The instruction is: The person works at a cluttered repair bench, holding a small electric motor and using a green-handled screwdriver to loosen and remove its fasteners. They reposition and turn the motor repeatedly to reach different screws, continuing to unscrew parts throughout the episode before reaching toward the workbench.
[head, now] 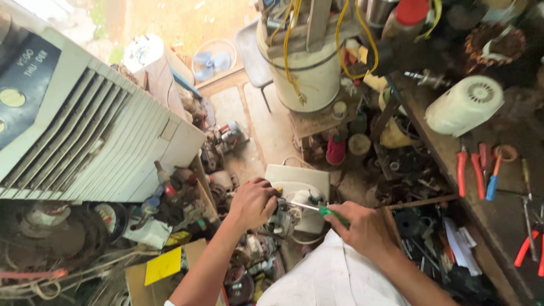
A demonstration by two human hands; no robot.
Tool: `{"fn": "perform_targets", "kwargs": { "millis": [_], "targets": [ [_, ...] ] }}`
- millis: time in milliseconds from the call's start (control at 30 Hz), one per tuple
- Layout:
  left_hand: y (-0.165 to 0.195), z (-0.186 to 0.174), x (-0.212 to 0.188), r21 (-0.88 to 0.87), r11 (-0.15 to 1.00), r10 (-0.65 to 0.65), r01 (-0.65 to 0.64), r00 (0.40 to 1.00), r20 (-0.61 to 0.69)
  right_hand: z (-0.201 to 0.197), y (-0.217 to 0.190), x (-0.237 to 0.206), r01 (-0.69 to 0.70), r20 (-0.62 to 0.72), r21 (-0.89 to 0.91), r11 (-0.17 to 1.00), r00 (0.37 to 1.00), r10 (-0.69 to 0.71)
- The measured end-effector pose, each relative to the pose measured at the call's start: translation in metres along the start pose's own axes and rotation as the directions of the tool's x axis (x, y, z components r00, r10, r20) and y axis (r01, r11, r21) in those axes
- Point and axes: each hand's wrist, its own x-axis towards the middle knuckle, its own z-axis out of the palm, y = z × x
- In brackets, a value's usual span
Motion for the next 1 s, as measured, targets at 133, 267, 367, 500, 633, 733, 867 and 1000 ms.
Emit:
{"fn": "perform_targets", "kwargs": {
  "millis": [133, 267, 367, 500, 633, 733, 867, 1000],
  "targets": [
    [-0.001, 0.003, 0.005, 0.002, 1.000, -0.024, 0.024, 1.000, 0.010, 0.000, -0.001, 0.005, 0.163, -0.088, -0.070, 0.984, 0.982, -0.169],
    [-0.003, 0.003, 0.007, 0.009, 1.000, -0.024, 0.024, 1.000, 0.005, 0.002, 0.001, 0.010, -0.126, 0.065, -0.007, 0.992, 0.990, 0.126],
    [-0.002, 0.003, 0.007, -0.004, 1.000, -0.028, 0.028, 1.000, -0.001, 0.005, 0.003, 0.012, -0.029, 0.025, -0.072, 0.997, 0.999, 0.031],
    [-0.001, 0.003, 0.006, -0.001, 0.999, -0.037, 0.037, 0.999, 0.001, 0.008, 0.006, 0.015, -0.033, 0.040, -0.064, 0.997, 0.999, 0.036],
    [-0.003, 0.001, 0.005, -0.016, 1.000, -0.024, 0.024, 1.000, -0.004, 0.013, 0.008, 0.022, -0.117, 0.067, -0.109, 0.987, 0.990, 0.124],
    [-0.004, 0.000, 0.005, -0.021, 1.000, -0.010, 0.011, 1.000, 0.009, 0.013, 0.006, 0.023, 0.154, 0.004, -0.192, 0.969, 0.988, -0.156],
    [-0.005, -0.004, 0.003, -0.046, 0.999, -0.011, 0.014, 0.997, 0.071, 0.012, 0.003, 0.026, -0.016, 0.135, -0.197, 0.980, 0.990, 0.043],
    [-0.005, -0.005, 0.004, -0.020, 0.999, -0.027, 0.030, 0.991, 0.132, 0.016, 0.002, 0.027, -0.068, 0.203, -0.254, 0.965, 0.972, 0.122]
  ]
}}
